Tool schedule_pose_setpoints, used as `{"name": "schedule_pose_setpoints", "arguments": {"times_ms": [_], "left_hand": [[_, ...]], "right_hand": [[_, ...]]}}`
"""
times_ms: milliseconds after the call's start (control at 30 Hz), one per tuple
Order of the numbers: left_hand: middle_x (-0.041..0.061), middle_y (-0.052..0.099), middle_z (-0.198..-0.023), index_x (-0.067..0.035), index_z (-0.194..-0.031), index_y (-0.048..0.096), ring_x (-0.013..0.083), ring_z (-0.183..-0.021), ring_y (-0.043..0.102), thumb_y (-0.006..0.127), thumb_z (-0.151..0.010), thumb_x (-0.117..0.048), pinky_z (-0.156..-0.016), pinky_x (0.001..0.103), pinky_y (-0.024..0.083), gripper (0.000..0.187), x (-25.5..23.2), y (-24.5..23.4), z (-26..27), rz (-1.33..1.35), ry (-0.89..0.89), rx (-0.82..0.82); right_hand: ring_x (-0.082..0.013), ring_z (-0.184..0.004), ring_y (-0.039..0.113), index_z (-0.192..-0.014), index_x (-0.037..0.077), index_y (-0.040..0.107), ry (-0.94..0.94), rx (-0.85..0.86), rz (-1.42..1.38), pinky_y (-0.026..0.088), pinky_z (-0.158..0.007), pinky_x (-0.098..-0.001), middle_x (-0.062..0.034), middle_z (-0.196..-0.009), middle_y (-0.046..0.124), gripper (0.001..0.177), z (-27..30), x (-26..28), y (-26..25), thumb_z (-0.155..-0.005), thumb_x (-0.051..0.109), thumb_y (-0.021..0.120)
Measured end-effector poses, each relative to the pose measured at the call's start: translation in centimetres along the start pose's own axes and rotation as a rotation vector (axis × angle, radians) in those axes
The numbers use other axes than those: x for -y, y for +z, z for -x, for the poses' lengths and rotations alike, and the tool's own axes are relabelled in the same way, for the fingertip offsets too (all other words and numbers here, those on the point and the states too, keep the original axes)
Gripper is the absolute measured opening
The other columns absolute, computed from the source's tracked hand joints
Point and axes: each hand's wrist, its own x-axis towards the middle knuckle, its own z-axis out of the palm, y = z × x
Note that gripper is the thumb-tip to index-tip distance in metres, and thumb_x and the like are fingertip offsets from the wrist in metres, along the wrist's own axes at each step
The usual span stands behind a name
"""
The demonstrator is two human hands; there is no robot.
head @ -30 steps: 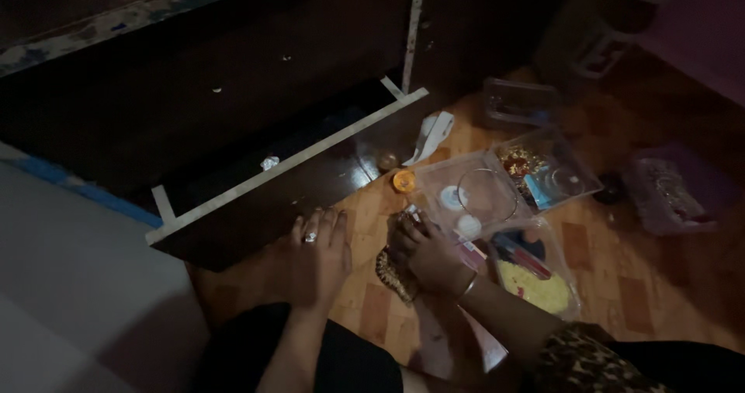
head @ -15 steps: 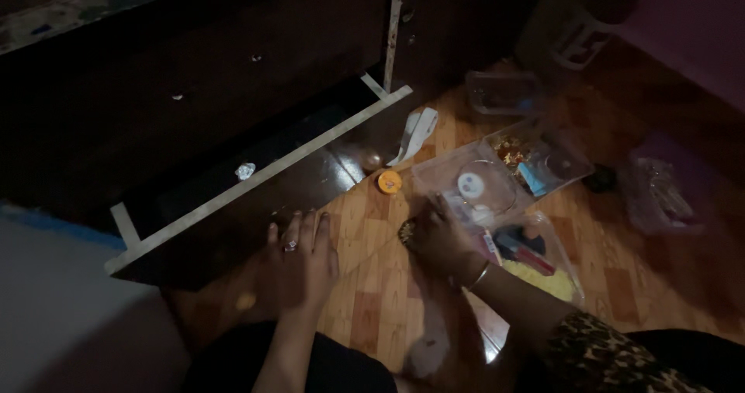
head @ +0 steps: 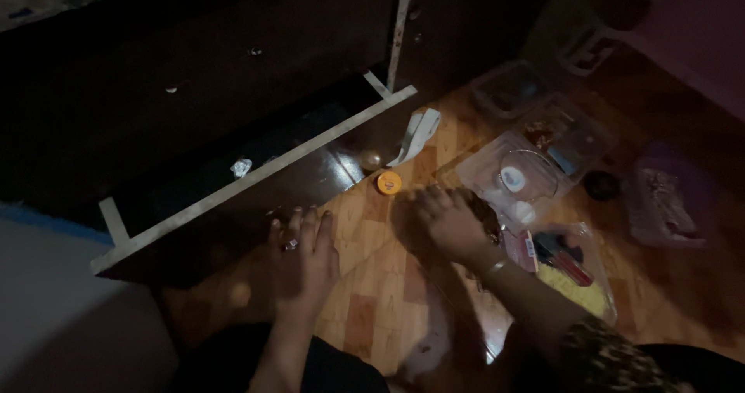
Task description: The person sits on the floor and organizes jewelry by opening a drawer, picking up various items from plastic containers, and placing them into the drawer. They handle necklaces, earrings, and small containers, moving them between the floor and the drawer.
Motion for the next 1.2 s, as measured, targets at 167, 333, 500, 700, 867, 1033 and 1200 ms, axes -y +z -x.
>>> {"name": "schedule_pose_setpoints", "arguments": {"times_ms": [167, 333, 500, 700, 867, 1033, 1200], "left_hand": [[0.018, 0.051, -0.145, -0.004, -0.149, 0.047, 0.0309, -0.141, 0.043, 0.067, -0.09, -0.032, -0.119, 0.058, 0.029, 0.068, 0.3, -0.4, 0.2, 0.067, -0.074, -0.04], [0.022, 0.052, -0.145, 0.0, -0.151, 0.043, 0.034, -0.141, 0.045, 0.065, -0.09, -0.036, -0.117, 0.058, 0.03, 0.073, 1.0, -0.9, 0.0, 0.03, -0.151, -0.075], [0.025, 0.054, -0.141, 0.001, -0.149, 0.044, 0.0373, -0.137, 0.048, 0.066, -0.092, -0.04, -0.117, 0.057, 0.032, 0.073, 1.0, -0.8, -0.6, 0.081, -0.164, -0.1], [0.019, 0.06, -0.143, -0.003, -0.143, 0.056, 0.0345, -0.136, 0.052, 0.07, -0.101, -0.034, -0.112, 0.053, 0.04, 0.054, 3.5, -3.2, -1.9, -0.085, -0.099, -0.53], [0.013, 0.064, -0.138, -0.006, -0.13, 0.071, 0.0302, -0.133, 0.055, 0.076, -0.096, -0.039, -0.108, 0.051, 0.044, 0.047, 6.6, -7.5, -3.1, -0.165, -0.182, -0.447], [0.015, 0.072, -0.124, -0.001, -0.12, 0.073, 0.031, -0.122, 0.064, 0.077, -0.081, -0.054, -0.105, 0.055, 0.046, 0.066, 9.6, -10.1, -3.4, -0.13, -0.164, -0.478], [0.016, 0.077, -0.103, 0.001, -0.109, 0.076, 0.0278, -0.095, 0.074, 0.078, -0.079, -0.052, -0.088, 0.044, 0.055, 0.06, 11.1, -9.6, -2.9, -0.001, -0.164, -0.336]], "right_hand": [[-0.0307, -0.155, 0.013, -0.159, 0.009, 0.032, 0.002, -0.037, -0.195, 0.011, -0.121, -0.0622, -0.0109, -0.167, 0.02, 0.069, -6.5, 3.6, 1.1, -0.093, 0.023, 0.049], [-0.0304, -0.154, 0.012, -0.156, 0.012, 0.03, -0.004, 0.209, -0.144, 0.003, -0.12, -0.0654, -0.0116, -0.167, 0.016, 0.067, -6.8, 2.7, 1.6, -0.094, 0.03, 0.048], [-0.0286, -0.158, 0.031, -0.142, 0.017, 0.058, 0.181, 0.298, 0.09, 0.013, -0.128, -0.0632, -0.0087, -0.16, 0.046, 0.04, -2.6, 0.0, 0.8, -0.105, 0.028, 0.05], [-0.0346, -0.147, 0.038, -0.143, 0.008, 0.053, 0.302, -0.539, -0.165, 0.026, -0.115, -0.062, -0.0162, -0.157, 0.045, 0.059, -3.4, 0.5, -6.1, -0.094, 0.039, 0.069], [-0.0381, -0.148, 0.036, -0.147, 0.007, 0.049, 0.064, -0.626, -0.329, 0.026, -0.118, -0.0584, -0.0193, -0.157, 0.042, 0.079, -8.0, 0.8, -13.7, -0.078, 0.033, 0.077], [-0.0387, -0.141, 0.045, -0.148, 0.004, 0.049, -0.168, -0.634, -0.431, 0.036, -0.119, -0.0493, -0.0202, -0.155, 0.047, 0.072, -11.6, 2.0, -17.2, -0.084, 0.023, 0.075], [-0.0349, -0.12, 0.059, -0.139, 0.007, 0.064, -0.173, -0.687, -0.486, 0.045, -0.11, -0.0451, -0.0142, -0.127, 0.064, 0.048, -12.5, 3.0, -17.2, -0.093, 0.018, 0.074]]}}
